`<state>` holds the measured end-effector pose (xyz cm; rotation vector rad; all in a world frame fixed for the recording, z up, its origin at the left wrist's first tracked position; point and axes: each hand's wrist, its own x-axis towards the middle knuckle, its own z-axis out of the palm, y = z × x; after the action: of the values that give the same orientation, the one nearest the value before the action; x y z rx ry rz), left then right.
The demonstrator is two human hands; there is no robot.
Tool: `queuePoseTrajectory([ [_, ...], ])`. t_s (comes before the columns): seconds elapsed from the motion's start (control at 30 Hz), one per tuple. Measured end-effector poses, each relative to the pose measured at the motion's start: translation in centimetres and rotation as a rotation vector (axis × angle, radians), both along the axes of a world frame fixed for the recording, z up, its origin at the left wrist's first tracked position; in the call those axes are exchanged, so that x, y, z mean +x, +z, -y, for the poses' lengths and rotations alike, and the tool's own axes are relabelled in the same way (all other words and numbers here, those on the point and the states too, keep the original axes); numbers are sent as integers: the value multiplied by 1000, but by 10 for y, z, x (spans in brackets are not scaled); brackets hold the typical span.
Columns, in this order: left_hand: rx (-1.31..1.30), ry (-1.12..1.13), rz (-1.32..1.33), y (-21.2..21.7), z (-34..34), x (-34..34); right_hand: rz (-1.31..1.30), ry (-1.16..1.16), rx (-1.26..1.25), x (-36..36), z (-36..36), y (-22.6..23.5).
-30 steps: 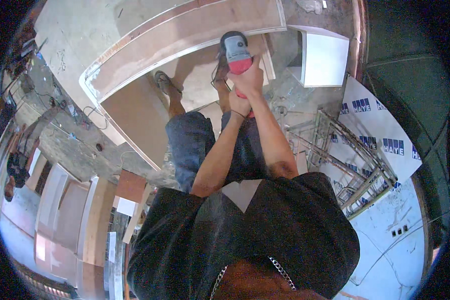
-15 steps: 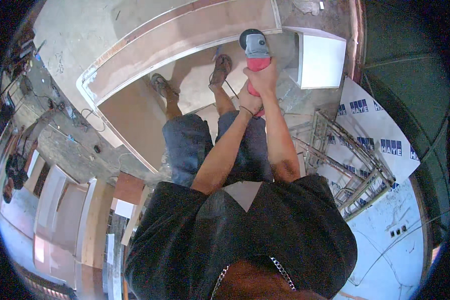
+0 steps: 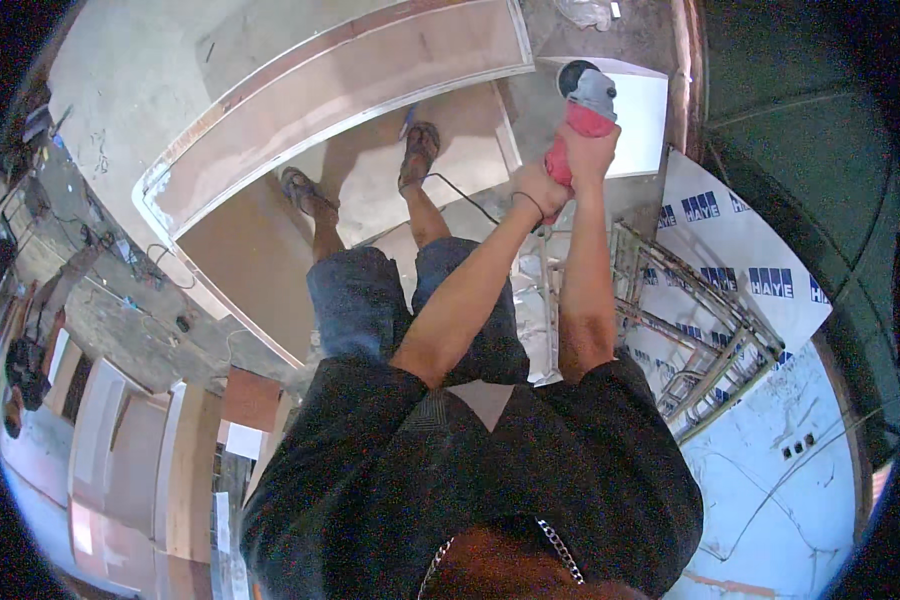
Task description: The person uses a power sander to smooth the edges and surfaces of a wooden furniture structure, moving the tool across the joints and sides.
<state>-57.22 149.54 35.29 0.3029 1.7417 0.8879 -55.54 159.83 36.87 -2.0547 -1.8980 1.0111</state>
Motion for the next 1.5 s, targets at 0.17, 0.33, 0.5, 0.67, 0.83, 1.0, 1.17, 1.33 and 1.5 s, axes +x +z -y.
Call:
queuePoseTrajectory([
  [0.17, 122, 299, 12, 7, 44, 14, 52, 211, 9, -16, 50, 11],
  [0.33, 114, 561, -58, -11, 110, 8, 49, 360, -293, -56, 107, 14],
  [0.5, 189, 588, -7, -25, 107, 1, 47, 336, -244, -64, 105, 8],
  [0.67, 73, 288, 3, -23, 48, -9, -57, 182, -78, -43, 44, -3],
  [0.83, -5, 32, -22, -3, 3, -24, -58, 73, -10, -17, 0, -17],
  [1.0, 200, -53, -300, 10, 52, -81, -86, -58, 51, 42, 3, -36],
  [1.17, 82, -654, -1123, -40, 26, -144, -284, -149, -117, 110, 22, -47],
  [1.33, 266, -848, -1163, -76, 19, -171, -44, -218, 79, 154, 48, -36],
  [1.5, 291, -821, -1315, -93, 12, -181, -22, -229, 105, 163, 57, -25],
])
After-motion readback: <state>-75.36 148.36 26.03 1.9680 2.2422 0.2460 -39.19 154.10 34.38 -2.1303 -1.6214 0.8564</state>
